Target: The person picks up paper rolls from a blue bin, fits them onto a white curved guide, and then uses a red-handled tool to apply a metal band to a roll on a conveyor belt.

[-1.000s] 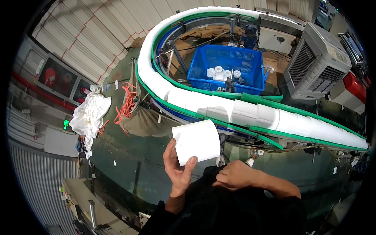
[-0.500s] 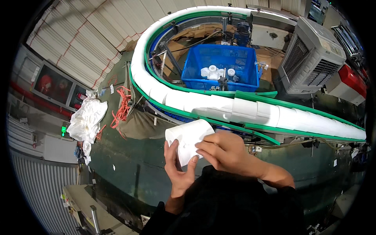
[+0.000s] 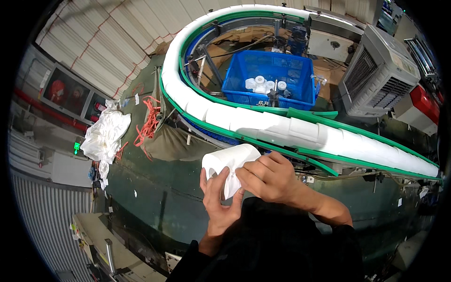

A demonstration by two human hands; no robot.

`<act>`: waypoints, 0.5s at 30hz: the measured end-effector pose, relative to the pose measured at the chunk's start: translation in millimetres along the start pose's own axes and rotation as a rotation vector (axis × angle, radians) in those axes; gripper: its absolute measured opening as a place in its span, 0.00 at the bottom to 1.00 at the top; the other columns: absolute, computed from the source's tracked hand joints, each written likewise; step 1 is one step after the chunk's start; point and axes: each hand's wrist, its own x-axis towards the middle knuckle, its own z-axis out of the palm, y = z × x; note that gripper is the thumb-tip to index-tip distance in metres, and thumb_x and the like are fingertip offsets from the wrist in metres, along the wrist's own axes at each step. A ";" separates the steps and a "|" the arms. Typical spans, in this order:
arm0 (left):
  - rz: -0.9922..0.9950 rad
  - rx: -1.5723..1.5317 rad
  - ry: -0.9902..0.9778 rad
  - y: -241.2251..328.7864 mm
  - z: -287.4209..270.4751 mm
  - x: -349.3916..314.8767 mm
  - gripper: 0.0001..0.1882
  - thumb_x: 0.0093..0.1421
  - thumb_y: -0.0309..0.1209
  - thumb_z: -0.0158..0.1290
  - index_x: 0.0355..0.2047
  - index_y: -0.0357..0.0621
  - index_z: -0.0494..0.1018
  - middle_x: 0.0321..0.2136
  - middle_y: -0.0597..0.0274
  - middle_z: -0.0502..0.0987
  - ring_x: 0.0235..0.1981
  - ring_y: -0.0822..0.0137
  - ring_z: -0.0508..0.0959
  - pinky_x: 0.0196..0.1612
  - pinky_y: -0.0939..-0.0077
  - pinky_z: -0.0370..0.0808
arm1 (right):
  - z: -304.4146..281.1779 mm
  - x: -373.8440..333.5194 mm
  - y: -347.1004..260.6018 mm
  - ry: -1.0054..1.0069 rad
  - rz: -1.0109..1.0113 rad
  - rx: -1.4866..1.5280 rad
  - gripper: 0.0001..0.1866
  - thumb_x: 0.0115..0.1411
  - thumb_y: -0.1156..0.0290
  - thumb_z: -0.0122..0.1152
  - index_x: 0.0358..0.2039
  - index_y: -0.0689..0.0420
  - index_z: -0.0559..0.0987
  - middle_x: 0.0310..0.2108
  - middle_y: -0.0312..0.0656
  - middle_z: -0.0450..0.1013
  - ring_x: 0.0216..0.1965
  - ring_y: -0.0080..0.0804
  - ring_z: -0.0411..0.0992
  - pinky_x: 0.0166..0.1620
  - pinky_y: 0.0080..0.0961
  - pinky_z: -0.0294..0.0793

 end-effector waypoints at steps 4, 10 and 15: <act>0.022 -0.013 0.026 0.7 1.7 0.0 0.29 0.45 0.25 0.62 0.50 0.38 0.70 0.32 0.57 0.76 0.32 0.60 0.75 0.63 0.46 0.52 | -2.7 -0.3 -0.5 0.002 -0.028 -0.010 0.15 0.45 0.71 0.59 0.35 0.61 0.76 0.28 0.36 0.68 0.26 0.26 0.67 0.26 0.22 0.64; 0.004 -0.048 0.020 0.1 1.7 -3.0 0.29 0.44 0.25 0.62 0.49 0.37 0.70 0.33 0.55 0.77 0.34 0.59 0.76 0.63 0.46 0.51 | -4.5 -0.7 -5.6 0.032 -0.031 0.033 0.14 0.45 0.71 0.60 0.34 0.62 0.76 0.26 0.37 0.68 0.23 0.27 0.67 0.26 0.22 0.66; -0.035 -0.099 0.084 1.1 2.4 -0.6 0.30 0.45 0.23 0.62 0.50 0.36 0.68 0.34 0.53 0.77 0.37 0.59 0.77 0.64 0.47 0.49 | -7.4 -2.0 -14.0 0.025 0.053 0.376 0.13 0.41 0.73 0.63 0.30 0.61 0.73 0.24 0.39 0.66 0.21 0.31 0.67 0.23 0.25 0.66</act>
